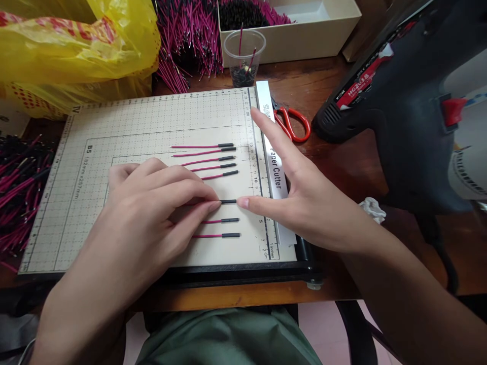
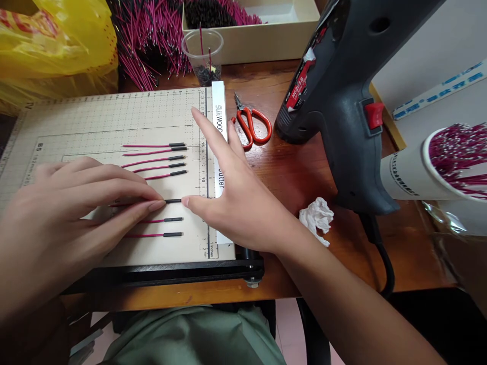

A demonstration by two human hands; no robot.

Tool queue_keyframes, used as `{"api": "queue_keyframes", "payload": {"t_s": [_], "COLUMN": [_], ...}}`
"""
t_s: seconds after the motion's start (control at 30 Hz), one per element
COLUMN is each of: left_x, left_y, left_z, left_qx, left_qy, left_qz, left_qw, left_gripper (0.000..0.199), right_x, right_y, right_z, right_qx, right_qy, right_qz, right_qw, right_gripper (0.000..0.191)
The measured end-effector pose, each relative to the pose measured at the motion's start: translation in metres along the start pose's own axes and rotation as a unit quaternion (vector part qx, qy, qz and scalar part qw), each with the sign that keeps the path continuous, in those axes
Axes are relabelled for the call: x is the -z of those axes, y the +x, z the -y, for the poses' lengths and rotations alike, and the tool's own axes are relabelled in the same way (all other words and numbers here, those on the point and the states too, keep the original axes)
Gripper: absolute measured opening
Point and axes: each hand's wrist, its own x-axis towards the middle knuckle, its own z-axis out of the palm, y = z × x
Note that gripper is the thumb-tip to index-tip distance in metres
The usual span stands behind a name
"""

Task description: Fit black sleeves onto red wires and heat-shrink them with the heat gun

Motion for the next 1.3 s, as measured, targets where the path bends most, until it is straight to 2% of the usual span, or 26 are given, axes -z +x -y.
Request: {"api": "queue_keyframes", "payload": {"t_s": [0.43, 0.57, 0.67, 0.87, 1.3], "left_x": [0.0018, 0.0054, 0.0078, 0.0032, 0.0016], "left_y": [0.0011, -0.0011, -0.0013, 0.0021, -0.0001], "left_z": [-0.0001, -0.0023, -0.0034, -0.0035, -0.0042], "left_qx": [-0.004, -0.006, -0.001, -0.003, -0.033], "left_qy": [0.001, 0.013, 0.022, -0.007, 0.000], "left_qz": [0.001, 0.020, 0.043, 0.004, 0.014], "left_qw": [1.000, 1.000, 0.999, 1.000, 0.999], "left_gripper": [0.024, 0.028, 0.021, 0.020, 0.019], "right_x": [0.0008, 0.0018, 0.0016, 0.0007, 0.0022], "right_y": [0.0001, -0.0002, -0.0006, -0.0008, -0.0003], "right_z": [-0.0024, -0.0023, -0.0011, -0.0017, -0.0020], "right_qx": [0.010, 0.007, 0.008, 0.019, 0.004], "right_qy": [-0.025, -0.009, 0.008, 0.031, 0.024], "right_qz": [0.003, 0.002, -0.003, -0.016, -0.009], "right_qw": [1.000, 1.000, 1.000, 0.999, 1.000], "right_gripper": [0.101, 0.100, 0.098, 0.093, 0.097]}}
